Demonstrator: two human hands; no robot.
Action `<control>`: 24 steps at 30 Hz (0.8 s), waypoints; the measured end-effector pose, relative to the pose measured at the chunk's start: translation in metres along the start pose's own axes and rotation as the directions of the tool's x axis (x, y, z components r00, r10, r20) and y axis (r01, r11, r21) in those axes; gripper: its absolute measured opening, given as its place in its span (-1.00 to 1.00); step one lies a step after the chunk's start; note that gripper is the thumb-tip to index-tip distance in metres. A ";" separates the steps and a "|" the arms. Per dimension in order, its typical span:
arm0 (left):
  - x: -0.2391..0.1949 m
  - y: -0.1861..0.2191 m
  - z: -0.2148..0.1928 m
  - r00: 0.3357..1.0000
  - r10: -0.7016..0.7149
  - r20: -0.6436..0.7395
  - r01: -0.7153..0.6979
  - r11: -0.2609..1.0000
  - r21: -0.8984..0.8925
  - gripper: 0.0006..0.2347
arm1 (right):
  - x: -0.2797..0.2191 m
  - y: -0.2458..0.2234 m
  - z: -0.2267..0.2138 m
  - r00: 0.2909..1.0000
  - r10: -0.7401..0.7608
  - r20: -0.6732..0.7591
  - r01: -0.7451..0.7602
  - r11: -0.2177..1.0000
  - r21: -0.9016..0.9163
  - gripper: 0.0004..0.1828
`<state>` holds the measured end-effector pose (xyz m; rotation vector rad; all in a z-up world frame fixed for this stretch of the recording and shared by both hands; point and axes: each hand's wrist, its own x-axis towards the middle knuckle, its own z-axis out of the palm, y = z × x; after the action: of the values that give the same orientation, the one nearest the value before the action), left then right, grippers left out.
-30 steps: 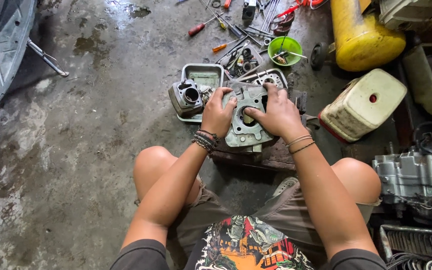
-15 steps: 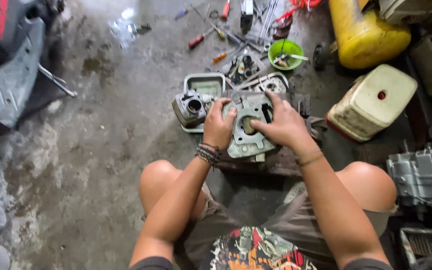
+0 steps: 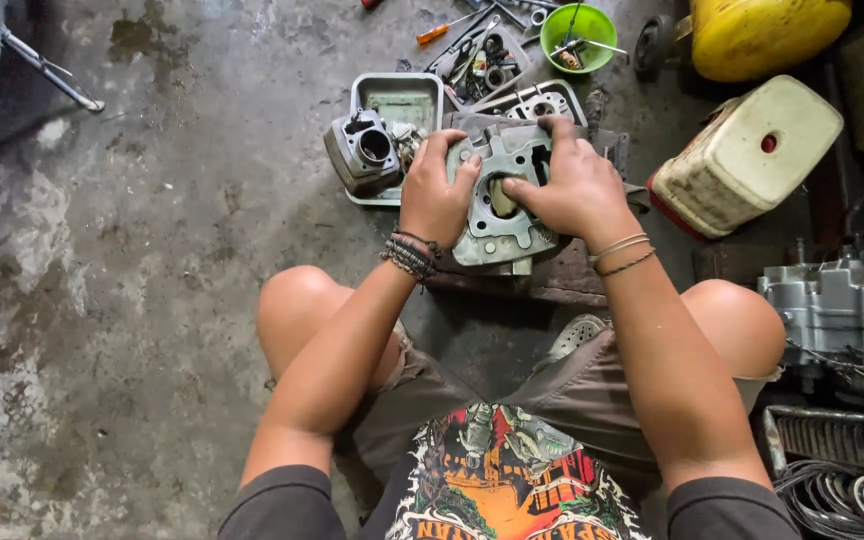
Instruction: The person sits on the floor and cleans a metallic engine cylinder head using a small brush and a cloth. They scrub the internal surfaces and wipe the exterior, then place the part into a metal tray.
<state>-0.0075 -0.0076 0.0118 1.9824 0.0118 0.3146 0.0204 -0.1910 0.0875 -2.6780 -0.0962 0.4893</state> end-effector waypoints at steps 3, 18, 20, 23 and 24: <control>-0.001 0.004 -0.003 1.000 -0.012 0.024 0.012 1.000 0.001 -0.69 | -0.015 -0.014 -0.005 1.000 0.016 -0.024 -0.017 0.999 -0.042 -0.16; -0.003 0.010 -0.008 0.998 -0.041 0.055 0.039 0.999 0.028 -0.68 | -0.012 -0.004 0.003 1.000 -0.022 -0.005 0.022 0.999 -0.029 -0.21; -0.002 0.008 -0.006 0.998 -0.046 0.050 0.044 0.999 0.028 -0.68 | -0.012 0.000 -0.003 0.999 -0.042 0.034 0.042 0.999 0.007 -0.15; 0.000 0.011 -0.001 0.999 -0.039 0.028 0.037 0.997 0.063 -0.65 | -0.009 -0.009 -0.007 0.997 -0.022 0.075 0.026 0.998 -0.052 -0.11; 0.001 0.013 -0.001 1.000 -0.021 -0.002 0.021 0.994 0.103 -0.63 | -0.006 -0.016 -0.007 0.998 0.006 0.069 0.004 0.989 -0.146 -0.13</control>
<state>-0.0089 -0.0120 0.0235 2.0833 0.0502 0.3061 0.0173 -0.1802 0.1025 -2.8042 -0.1561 0.5970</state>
